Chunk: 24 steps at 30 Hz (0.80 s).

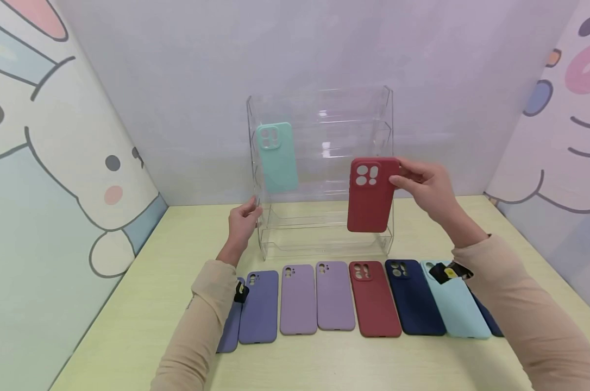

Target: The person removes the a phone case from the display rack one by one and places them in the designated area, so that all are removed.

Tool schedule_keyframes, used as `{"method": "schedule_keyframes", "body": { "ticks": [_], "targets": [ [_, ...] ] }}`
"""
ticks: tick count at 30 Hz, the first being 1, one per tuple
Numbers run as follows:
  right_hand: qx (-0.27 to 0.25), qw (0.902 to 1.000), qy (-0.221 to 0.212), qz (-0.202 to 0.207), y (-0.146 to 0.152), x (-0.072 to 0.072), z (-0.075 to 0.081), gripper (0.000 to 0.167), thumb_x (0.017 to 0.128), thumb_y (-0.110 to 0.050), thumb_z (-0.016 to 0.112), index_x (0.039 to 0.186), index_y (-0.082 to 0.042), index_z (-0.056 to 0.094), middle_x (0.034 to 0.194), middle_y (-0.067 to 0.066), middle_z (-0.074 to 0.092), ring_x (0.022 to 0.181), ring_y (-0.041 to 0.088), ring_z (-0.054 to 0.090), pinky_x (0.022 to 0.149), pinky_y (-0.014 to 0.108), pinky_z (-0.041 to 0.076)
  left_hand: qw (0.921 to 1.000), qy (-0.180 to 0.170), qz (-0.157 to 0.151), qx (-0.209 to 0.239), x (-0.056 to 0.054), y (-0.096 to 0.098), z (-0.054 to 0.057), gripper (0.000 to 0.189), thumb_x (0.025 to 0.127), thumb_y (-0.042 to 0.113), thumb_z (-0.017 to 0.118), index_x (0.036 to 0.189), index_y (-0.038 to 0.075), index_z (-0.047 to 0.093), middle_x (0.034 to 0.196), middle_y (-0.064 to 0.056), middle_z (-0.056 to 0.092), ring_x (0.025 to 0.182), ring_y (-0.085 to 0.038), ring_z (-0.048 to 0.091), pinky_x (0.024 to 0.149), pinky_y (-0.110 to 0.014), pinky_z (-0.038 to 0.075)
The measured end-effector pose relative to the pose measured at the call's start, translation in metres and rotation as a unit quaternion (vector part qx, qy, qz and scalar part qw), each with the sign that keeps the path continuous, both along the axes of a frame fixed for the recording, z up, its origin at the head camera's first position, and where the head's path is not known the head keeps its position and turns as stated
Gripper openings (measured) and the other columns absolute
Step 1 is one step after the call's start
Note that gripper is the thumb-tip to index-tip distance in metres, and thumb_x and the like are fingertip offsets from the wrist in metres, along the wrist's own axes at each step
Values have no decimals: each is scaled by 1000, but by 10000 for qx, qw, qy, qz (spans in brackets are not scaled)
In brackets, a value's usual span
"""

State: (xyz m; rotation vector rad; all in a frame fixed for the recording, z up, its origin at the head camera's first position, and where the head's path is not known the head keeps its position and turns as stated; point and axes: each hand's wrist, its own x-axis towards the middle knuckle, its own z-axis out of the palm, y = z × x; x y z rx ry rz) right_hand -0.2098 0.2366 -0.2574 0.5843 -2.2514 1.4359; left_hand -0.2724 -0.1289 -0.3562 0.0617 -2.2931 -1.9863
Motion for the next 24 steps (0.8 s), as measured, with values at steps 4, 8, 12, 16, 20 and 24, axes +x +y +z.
{"method": "schedule_keyframes", "body": {
  "ticks": [4, 8, 12, 16, 20, 24],
  "targets": [
    [50, 9999, -78, -101, 5, 7, -2, 41, 87, -7, 60, 126, 2, 51, 94, -15, 65, 80, 0, 62, 74, 12, 48, 10000, -5, -23, 34, 1, 0, 0, 41, 91, 11, 54, 131, 10, 48, 126, -16, 52, 109, -25, 52, 85, -41, 49],
    [81, 9997, -137, -205, 11, 13, -4, 42, 86, -7, 61, 127, 2, 51, 94, -17, 64, 80, -1, 62, 73, 11, 48, 10000, 28, -32, -10, 0, -1, -1, 40, 91, 11, 54, 130, 11, 48, 126, -16, 52, 109, -25, 53, 85, -40, 49],
    [141, 9993, -122, -326, 17, 17, -7, 42, 87, -9, 61, 126, 1, 52, 94, -17, 64, 81, 0, 62, 73, 11, 48, 10000, 47, 3, -31, -1, -1, -2, 40, 91, 11, 55, 130, 11, 49, 125, -16, 53, 107, -25, 53, 84, -40, 50],
    [216, 9978, -189, -600, 24, 21, -11, 41, 87, -11, 61, 126, 1, 53, 91, -20, 63, 80, 0, 61, 72, 10, 48, 10000, 16, 25, -19, -1, -1, -1, 40, 90, 11, 55, 130, 12, 49, 123, -16, 53, 107, -25, 53, 84, -41, 50],
    [302, 9961, -256, -788, 32, 25, -15, 41, 87, -13, 61, 126, -1, 53, 90, -21, 63, 80, -1, 61, 71, 10, 47, 10000, 15, 31, -34, -2, -1, -2, 41, 90, 11, 55, 131, 12, 48, 123, -17, 54, 106, -25, 53, 84, -41, 50],
    [396, 9940, -380, -949, 41, 29, -19, 42, 88, -14, 60, 127, -3, 52, 91, -23, 61, 81, -2, 60, 69, 9, 47, 10000, 14, 21, -28, -2, -1, -2, 40, 91, 11, 55, 130, 12, 49, 124, -16, 54, 107, -25, 54, 84, -41, 50]
  ]
}}
